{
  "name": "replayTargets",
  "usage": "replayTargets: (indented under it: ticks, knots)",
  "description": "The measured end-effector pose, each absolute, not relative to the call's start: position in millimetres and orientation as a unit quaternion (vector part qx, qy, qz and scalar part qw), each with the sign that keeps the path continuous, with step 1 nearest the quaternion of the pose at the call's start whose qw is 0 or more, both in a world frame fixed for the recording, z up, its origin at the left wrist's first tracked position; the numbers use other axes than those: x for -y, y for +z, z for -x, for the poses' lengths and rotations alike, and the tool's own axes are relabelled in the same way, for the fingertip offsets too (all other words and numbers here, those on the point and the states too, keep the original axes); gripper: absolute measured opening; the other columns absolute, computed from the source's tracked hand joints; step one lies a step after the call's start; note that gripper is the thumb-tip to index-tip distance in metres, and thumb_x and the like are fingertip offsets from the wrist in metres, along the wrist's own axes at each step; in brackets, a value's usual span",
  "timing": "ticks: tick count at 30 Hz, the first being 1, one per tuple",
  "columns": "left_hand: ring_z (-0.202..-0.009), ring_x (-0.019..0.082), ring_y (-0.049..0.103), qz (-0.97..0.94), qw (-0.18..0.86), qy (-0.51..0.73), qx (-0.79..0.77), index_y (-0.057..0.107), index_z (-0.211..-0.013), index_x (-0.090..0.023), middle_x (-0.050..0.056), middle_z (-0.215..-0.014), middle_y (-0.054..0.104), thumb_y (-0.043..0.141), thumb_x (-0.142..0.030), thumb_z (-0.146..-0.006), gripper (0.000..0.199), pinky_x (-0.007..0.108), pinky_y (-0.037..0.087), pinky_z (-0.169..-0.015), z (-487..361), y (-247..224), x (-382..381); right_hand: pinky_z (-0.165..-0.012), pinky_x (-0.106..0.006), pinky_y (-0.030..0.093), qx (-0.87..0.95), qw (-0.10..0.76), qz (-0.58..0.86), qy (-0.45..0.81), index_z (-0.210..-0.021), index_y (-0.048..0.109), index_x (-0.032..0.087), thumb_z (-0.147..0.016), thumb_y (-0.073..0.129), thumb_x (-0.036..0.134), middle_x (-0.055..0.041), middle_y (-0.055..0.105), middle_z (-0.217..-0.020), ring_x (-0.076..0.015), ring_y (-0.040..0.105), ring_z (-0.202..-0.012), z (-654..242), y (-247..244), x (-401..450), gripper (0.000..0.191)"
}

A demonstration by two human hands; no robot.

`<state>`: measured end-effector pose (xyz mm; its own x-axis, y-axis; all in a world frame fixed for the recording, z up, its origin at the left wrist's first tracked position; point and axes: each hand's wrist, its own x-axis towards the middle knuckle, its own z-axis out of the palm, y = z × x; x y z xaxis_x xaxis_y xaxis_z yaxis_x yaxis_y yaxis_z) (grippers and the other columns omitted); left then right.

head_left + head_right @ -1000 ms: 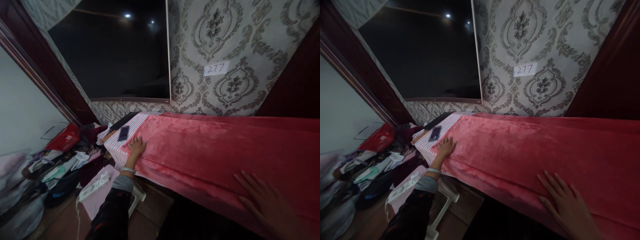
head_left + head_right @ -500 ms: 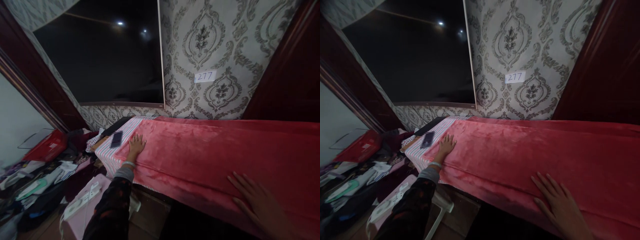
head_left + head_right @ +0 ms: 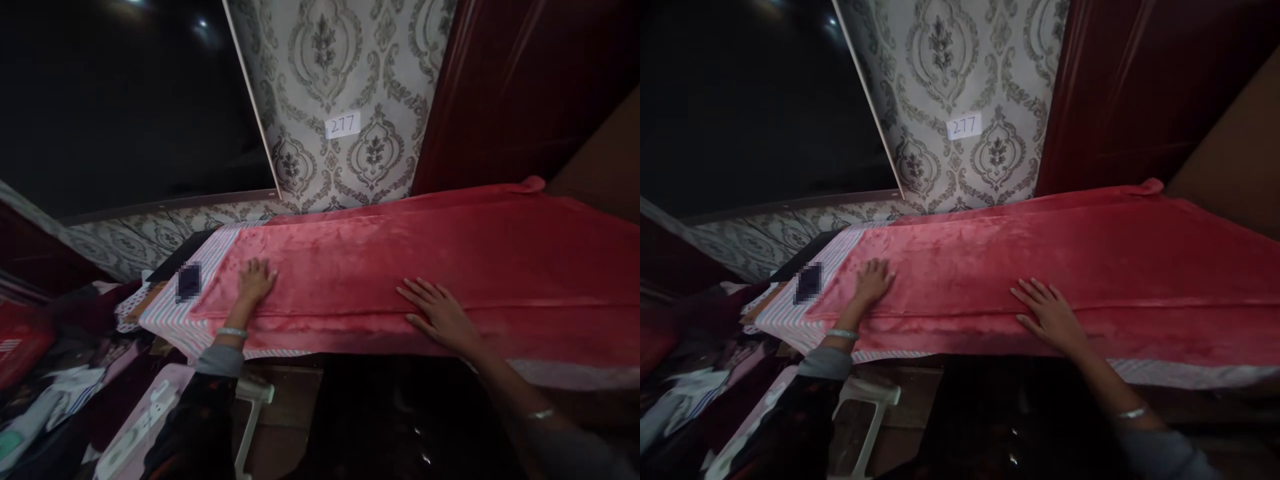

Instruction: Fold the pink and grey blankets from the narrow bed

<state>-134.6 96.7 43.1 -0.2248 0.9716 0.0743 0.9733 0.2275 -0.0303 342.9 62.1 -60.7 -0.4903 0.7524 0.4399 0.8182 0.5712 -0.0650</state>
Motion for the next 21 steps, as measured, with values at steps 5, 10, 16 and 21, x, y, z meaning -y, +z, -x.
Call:
replayTargets:
  ticks: [5,10,16,21]
  knots:
    - [-0.158,0.028,0.017,0.806,-0.016,-0.005,0.591,0.031,-0.160,-0.029,0.006,-0.170,0.023,0.036,-0.050,-0.103,0.061,0.057,0.017,-0.126,70,17,-63,-0.115,-0.055,0.033,0.860,0.200,0.466,-0.058,-0.153,0.048,0.030,-0.103,0.037,0.056,-0.0052,0.044,-0.159,-0.0300,0.037,-0.147,-342,-52,-59,0.058]
    - [-0.157,0.029,0.021,0.787,0.011,-0.023,0.616,0.036,-0.159,-0.028,0.006,-0.168,0.028,0.038,-0.046,-0.103,0.059,0.056,0.019,-0.126,54,9,-45,-0.117,-0.055,0.031,0.858,0.196,0.473,-0.047,-0.154,0.046,0.030,-0.103,0.040,0.052,-0.0055,0.038,-0.162,-0.0295,0.032,-0.149,-341,-49,-54,0.057]
    - [-0.155,0.027,0.027,0.773,-0.032,-0.044,0.632,0.041,-0.156,-0.023,0.010,-0.164,0.037,0.035,-0.043,-0.105,0.056,0.055,0.022,-0.125,36,22,-45,-0.118,-0.056,0.029,0.851,0.228,0.472,-0.029,-0.155,0.045,0.028,-0.103,0.039,0.054,-0.0069,0.040,-0.161,-0.0285,0.033,-0.149,-339,-46,-47,0.058]
    - [-0.156,0.028,0.025,0.844,-0.041,-0.103,0.525,0.034,-0.159,-0.020,0.013,-0.166,0.033,0.038,-0.049,-0.103,0.063,0.057,0.019,-0.126,-31,28,-48,-0.121,-0.056,0.024,0.849,0.251,0.465,-0.013,-0.158,0.039,0.024,-0.104,0.040,0.051,-0.0091,0.037,-0.162,-0.0277,0.031,-0.151,-319,-32,-53,0.060]
